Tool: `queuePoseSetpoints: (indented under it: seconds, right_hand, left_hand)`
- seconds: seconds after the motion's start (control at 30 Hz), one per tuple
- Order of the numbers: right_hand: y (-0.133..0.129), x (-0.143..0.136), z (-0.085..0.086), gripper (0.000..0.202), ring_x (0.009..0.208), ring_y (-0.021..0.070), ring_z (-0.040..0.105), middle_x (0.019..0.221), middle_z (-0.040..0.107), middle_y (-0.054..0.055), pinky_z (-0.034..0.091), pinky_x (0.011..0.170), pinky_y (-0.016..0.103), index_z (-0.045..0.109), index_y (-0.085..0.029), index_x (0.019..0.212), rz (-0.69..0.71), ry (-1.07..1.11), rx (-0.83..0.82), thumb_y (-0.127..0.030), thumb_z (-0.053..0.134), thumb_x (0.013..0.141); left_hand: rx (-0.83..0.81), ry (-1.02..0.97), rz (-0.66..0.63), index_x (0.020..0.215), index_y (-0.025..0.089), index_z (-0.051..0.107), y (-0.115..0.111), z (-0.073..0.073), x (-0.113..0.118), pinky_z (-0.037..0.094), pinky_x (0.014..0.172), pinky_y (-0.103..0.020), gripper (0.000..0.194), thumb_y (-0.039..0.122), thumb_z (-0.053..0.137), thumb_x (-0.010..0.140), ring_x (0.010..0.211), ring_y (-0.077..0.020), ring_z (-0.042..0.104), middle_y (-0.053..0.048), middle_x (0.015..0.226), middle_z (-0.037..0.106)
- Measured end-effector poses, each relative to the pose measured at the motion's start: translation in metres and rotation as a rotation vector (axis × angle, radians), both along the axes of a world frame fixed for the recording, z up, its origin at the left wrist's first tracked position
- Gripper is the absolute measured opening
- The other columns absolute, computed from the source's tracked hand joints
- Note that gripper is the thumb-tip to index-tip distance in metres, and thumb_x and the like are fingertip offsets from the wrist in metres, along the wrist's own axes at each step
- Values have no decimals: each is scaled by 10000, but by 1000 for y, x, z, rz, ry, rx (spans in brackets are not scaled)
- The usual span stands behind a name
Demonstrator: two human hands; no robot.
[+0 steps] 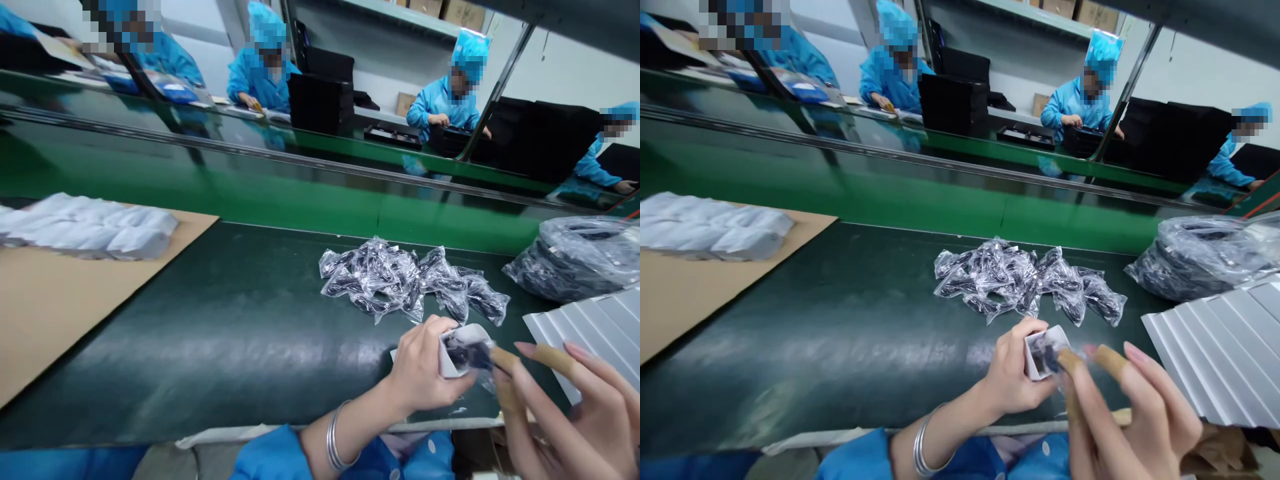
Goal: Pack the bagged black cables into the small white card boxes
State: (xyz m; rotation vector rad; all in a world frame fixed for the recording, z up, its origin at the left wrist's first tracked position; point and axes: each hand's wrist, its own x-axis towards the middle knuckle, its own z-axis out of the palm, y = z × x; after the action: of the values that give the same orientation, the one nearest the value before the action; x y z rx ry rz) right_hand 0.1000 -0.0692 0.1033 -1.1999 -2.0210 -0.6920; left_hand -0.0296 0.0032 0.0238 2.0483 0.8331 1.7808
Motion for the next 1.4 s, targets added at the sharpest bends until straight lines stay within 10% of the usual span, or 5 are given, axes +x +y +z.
queuePoseSetpoints:
  seconds: [0.43,0.6,0.73,0.83,1.4]
  right_hand:
    - [5,-28,-24,237,1430,398,243,1319,545,116,269,1095,571,662,-177,1089,-42,-24,-136,-251,560,889]
    - [-9,-27,-20,460,1241,288,511,1325,553,47,418,1022,461,613,-290,1287,-136,386,65,-133,614,854]
    - [-6,-14,-12,304,1027,193,657,1184,666,41,527,847,285,673,-253,1216,-90,701,-355,-234,493,972]
    - [1,-8,-9,235,920,158,687,1089,697,40,547,754,199,721,-235,1098,64,622,-522,-284,540,958]
    - [0,-44,-20,186,943,253,566,1016,620,160,418,786,376,625,-58,1036,-83,-150,-23,-154,579,884]
  left_hand:
    - [121,-17,-33,1228,171,397,0,-4,-1,540,525,-276,389,383,456,907,643,-188,656,-65,849,641]
    - [29,-95,53,1184,195,413,3,-7,-3,581,624,-300,474,496,611,877,728,-192,688,-70,917,648]
    - [53,-115,28,1050,229,418,3,-5,1,559,599,-261,396,520,625,877,677,-163,681,-25,834,648]
    - [43,-111,-6,1036,235,414,0,-5,5,553,568,-268,379,480,647,864,636,-161,669,-18,806,650]
    - [6,-69,36,1357,190,260,-7,-10,-1,606,652,-339,492,386,474,960,765,-196,683,-106,988,639]
